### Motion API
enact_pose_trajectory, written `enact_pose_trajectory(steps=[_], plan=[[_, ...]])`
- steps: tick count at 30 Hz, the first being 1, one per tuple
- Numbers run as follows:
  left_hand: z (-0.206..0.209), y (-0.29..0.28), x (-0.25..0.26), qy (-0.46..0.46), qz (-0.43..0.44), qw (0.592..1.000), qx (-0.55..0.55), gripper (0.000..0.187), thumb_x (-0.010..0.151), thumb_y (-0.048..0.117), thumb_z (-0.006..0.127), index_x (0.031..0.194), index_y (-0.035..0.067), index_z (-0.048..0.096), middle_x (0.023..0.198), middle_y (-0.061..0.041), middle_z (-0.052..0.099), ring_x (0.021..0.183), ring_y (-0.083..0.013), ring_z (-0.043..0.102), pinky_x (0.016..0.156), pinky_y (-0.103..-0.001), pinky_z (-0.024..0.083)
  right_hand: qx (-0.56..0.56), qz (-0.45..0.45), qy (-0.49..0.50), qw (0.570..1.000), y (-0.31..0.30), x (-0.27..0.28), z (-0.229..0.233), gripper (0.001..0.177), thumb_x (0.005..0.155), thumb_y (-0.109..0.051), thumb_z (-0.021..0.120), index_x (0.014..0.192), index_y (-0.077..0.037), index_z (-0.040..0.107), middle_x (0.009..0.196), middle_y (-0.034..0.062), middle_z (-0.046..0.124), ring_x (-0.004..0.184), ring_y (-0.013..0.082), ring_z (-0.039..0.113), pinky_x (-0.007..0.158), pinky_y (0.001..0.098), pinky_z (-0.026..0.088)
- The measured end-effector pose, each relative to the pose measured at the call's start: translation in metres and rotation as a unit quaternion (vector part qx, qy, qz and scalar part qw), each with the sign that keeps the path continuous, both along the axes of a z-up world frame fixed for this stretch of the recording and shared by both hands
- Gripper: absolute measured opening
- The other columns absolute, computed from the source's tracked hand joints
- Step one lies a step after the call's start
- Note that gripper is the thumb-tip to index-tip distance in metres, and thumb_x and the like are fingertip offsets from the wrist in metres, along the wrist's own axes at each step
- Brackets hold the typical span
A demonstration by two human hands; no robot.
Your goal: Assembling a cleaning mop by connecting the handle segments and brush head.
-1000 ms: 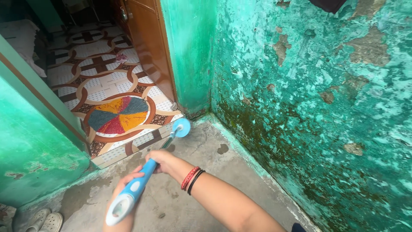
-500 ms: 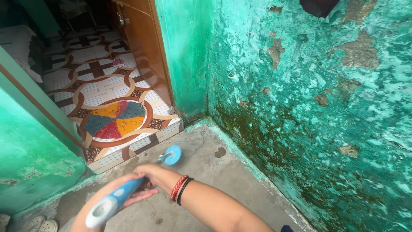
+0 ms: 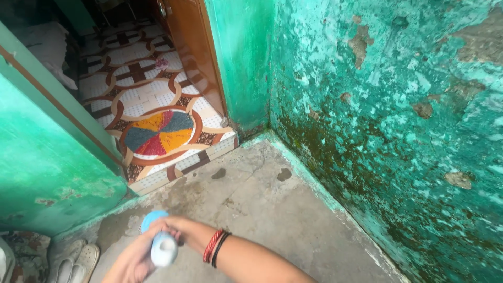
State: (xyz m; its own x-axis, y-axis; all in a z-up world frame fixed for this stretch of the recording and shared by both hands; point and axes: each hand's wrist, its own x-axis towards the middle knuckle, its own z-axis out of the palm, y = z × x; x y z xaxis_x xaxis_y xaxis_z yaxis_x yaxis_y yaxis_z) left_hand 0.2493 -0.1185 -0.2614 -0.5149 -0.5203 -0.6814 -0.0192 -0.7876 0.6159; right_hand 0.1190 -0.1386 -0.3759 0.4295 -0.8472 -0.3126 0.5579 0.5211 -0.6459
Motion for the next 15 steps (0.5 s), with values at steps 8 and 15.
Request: enact_pose_trajectory(steps=[8, 15], plan=[[0.072, -0.042, -0.045, 0.078, -0.143, 0.986, -0.018, 0.009, 0.087, 0.002, 0.067, 0.093, -0.003, 0.064, 0.085, -0.011, 0.071, 0.082, -0.0212, 0.073, 0.08, -0.029, 0.064, 0.093, -0.15, 0.075, 0.981, -0.012, -0.075, 0.018, 0.041, 0.088, -0.053, 0.068, 0.076, -0.015, 0.061, 0.062, -0.0014, 0.06, 0.044, 0.0094, 0.053, 0.043, 0.0238, 0.046], [0.13, -0.082, -0.101, -0.137, -0.422, 0.877, -0.182, 0.026, 0.087, 0.02, 0.07, 0.099, -0.002, 0.071, 0.082, -0.009, 0.07, 0.065, -0.0146, 0.065, 0.054, -0.024, 0.053, 0.083, -0.156, 0.183, 0.967, -0.009, -0.139, 0.084, 0.03, 0.079, -0.04, 0.071, 0.081, -0.01, 0.068, 0.066, -0.0009, 0.068, 0.047, 0.0035, 0.046, 0.039, 0.0186, 0.034]])
